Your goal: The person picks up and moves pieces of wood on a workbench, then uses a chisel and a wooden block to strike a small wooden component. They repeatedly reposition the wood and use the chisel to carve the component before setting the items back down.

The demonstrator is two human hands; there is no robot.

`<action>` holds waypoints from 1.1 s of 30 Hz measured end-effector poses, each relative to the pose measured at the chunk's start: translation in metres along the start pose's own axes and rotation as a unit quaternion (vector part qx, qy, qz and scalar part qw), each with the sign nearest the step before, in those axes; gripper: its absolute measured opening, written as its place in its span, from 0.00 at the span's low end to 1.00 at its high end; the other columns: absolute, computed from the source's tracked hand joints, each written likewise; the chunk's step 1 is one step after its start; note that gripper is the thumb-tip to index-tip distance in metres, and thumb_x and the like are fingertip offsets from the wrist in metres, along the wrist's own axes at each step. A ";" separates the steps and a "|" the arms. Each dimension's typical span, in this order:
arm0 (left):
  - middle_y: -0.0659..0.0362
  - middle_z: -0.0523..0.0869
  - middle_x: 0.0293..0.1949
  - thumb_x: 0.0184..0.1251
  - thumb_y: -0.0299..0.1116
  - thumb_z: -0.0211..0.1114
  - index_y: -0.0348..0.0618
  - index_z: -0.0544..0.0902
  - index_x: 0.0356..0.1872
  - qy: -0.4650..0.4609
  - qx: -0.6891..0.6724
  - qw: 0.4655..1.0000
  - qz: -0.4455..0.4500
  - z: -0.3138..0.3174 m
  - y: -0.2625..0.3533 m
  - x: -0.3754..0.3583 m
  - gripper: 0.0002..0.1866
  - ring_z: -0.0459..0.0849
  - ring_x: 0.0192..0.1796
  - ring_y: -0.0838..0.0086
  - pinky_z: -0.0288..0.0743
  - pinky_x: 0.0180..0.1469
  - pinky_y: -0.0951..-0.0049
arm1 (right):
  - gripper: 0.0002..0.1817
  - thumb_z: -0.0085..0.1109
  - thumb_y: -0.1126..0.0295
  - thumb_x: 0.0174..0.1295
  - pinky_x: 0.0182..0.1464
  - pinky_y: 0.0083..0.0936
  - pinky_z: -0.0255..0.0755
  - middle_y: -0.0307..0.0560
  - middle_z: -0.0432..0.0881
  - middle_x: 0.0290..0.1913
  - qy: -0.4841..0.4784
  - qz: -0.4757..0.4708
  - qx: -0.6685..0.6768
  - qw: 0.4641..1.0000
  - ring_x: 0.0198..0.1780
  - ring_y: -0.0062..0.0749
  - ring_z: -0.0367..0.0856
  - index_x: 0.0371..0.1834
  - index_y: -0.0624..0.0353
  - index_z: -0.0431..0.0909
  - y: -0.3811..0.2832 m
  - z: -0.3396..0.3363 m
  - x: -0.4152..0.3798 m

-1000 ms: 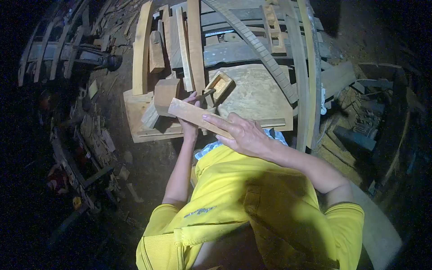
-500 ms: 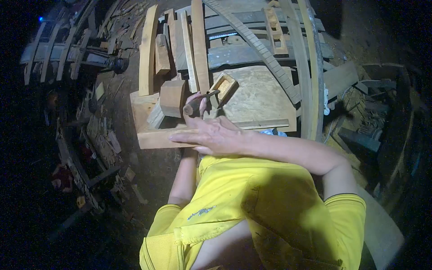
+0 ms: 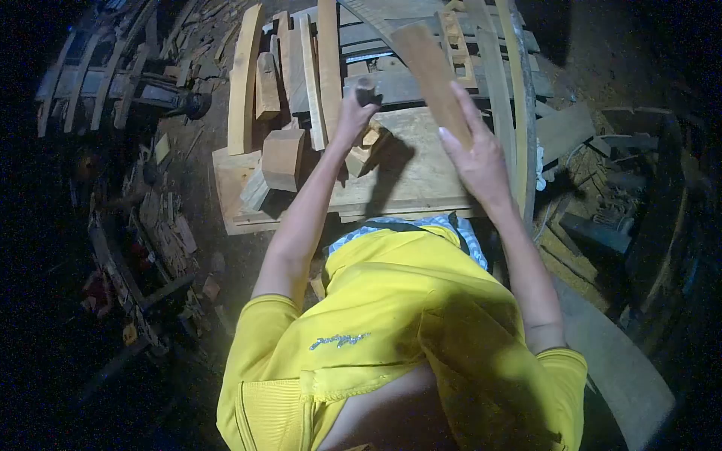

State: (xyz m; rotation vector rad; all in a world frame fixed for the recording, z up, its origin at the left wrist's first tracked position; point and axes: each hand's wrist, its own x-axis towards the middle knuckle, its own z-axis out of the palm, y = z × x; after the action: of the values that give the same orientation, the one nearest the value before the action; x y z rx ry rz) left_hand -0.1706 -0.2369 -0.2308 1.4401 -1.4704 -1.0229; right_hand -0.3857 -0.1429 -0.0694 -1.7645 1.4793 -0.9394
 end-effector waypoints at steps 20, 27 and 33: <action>0.44 0.83 0.39 0.51 0.33 0.66 0.35 0.75 0.46 -0.105 0.071 0.992 -0.011 0.039 0.011 0.038 0.21 0.81 0.43 0.56 0.73 0.46 0.64 | 0.32 0.54 0.64 0.62 0.66 0.32 0.59 0.49 0.63 0.67 0.075 0.034 -0.015 0.997 0.67 0.42 0.63 0.70 0.41 0.55 0.032 -0.011 0.017; 0.41 0.82 0.38 0.49 0.34 0.67 0.33 0.75 0.43 -0.123 0.079 0.989 -0.009 0.052 -0.014 0.052 0.21 0.81 0.44 0.52 0.73 0.46 0.61 | 0.32 0.52 0.60 0.63 0.65 0.30 0.58 0.52 0.63 0.68 -0.122 0.152 -0.045 0.980 0.66 0.38 0.64 0.71 0.45 0.55 0.085 0.028 0.056; 0.42 0.82 0.36 0.48 0.35 0.67 0.33 0.75 0.42 -0.151 0.083 0.983 -0.062 0.051 -0.018 0.054 0.22 0.82 0.42 0.52 0.73 0.44 0.61 | 0.33 0.54 0.55 0.61 0.66 0.29 0.57 0.56 0.65 0.66 0.143 0.045 0.075 0.986 0.66 0.43 0.64 0.70 0.40 0.55 0.126 0.035 0.083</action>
State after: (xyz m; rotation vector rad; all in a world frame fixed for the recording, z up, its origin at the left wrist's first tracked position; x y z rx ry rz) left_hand -0.2135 -0.2913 -0.2641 1.5606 -1.7329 -1.2647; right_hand -0.4133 -0.2439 -0.1831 -1.4886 1.6024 -1.2642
